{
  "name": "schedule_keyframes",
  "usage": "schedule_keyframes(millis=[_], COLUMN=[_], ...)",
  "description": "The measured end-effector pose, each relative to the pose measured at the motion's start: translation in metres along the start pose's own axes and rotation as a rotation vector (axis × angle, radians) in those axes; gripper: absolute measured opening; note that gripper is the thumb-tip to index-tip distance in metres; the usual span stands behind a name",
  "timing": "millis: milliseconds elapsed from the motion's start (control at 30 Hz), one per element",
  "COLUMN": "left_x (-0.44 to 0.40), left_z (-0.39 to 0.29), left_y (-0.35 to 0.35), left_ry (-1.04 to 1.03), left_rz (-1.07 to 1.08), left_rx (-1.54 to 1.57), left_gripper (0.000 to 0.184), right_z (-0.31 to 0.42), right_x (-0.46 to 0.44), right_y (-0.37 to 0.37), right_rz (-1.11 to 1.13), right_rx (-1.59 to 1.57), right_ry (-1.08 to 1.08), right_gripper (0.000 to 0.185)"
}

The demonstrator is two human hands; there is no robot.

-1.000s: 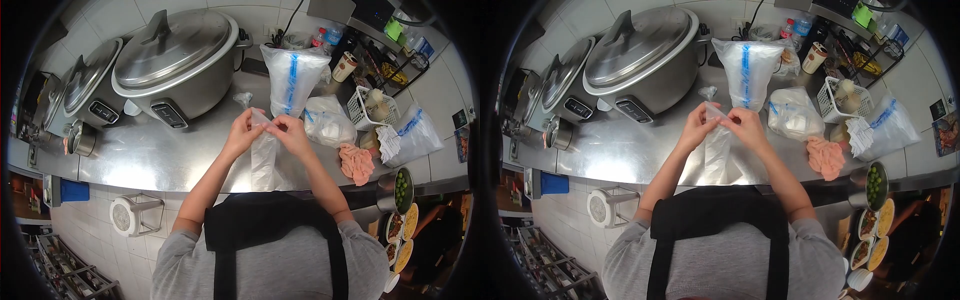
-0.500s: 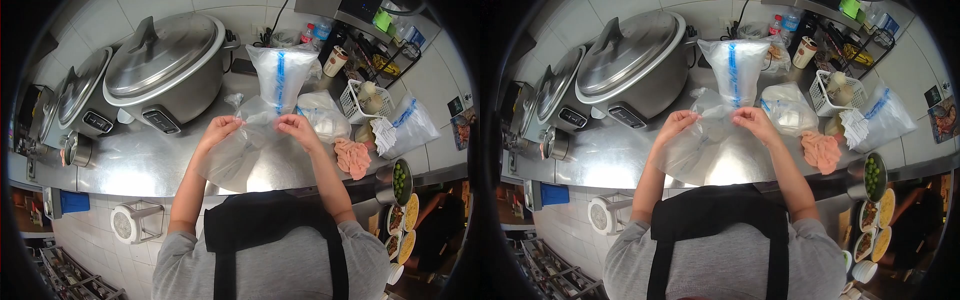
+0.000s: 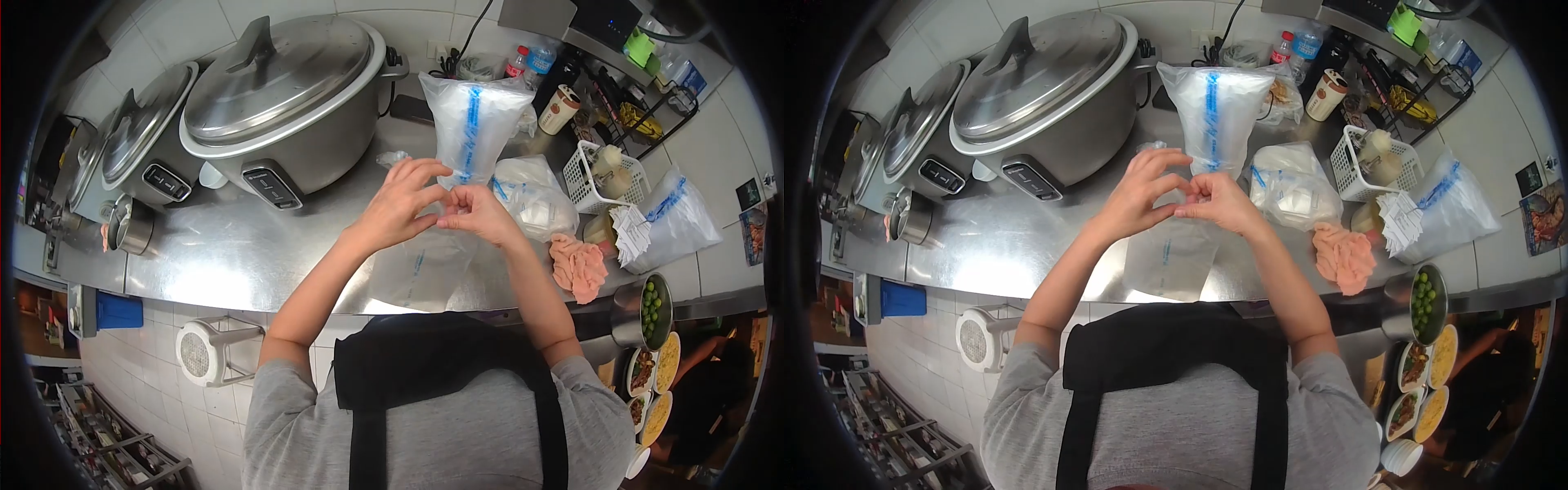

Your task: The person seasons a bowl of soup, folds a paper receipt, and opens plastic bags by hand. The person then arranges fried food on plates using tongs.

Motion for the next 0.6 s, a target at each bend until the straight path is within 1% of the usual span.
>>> schedule_keyframes(millis=[100,200,300,367,400,467,500,567,600], left_x=[-0.003,-0.002,-0.002,-0.002,-0.004,-0.01,-0.013,-0.019,-0.022], left_z=[0.001,-0.006,-0.024,-0.034,-0.035,-0.034,-0.035,-0.037,-0.04], left_y=[-0.005,-0.006,-0.007,-0.011,-0.013,-0.018,-0.017,-0.018,-0.018], left_ry=[-0.043,-0.106,-0.18,-0.194,-0.192,-0.182,-0.196,-0.228,-0.248], left_rz=[0.0,0.02,0.099,0.186,0.242,0.347,0.356,0.375,0.353], left_rx=[0.056,0.037,0.059,0.111,0.088,0.038,0.019,-0.016,-0.012], left_gripper=[0.018,0.015,0.013,0.012,0.012,0.011,0.011,0.012,0.012], right_z=[0.003,-0.007,-0.017,-0.022,-0.018,0.021,0.046,0.07,0.082], right_x=[0.009,0.013,0.014,0.015,0.017,0.025,0.035,0.046,0.052], right_y=[0.006,0.024,0.043,0.059,0.061,0.064,0.062,0.048,0.042], right_rz=[-0.006,-0.026,-0.06,-0.144,-0.183,-0.334,-0.405,-0.264,-0.195], right_rx=[-0.069,-0.267,-0.206,-0.103,-0.052,0.032,0.076,0.027,0.003], right_ry=[-0.066,-0.051,-0.015,-0.059,-0.083,0.262,0.436,0.479,0.501], right_gripper=[0.015,0.017,0.015,0.011,0.01,0.01,0.011,0.015,0.018])
Point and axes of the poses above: each hand's wrist, its own x-axis away from the middle knuckle, its own y-axis out of the back of the hand, z = x × y, the point moved 8 cm from there along -x, towards the middle knuckle, and after that the axes turned 9 degrees about -x, right-handed, at the moved point
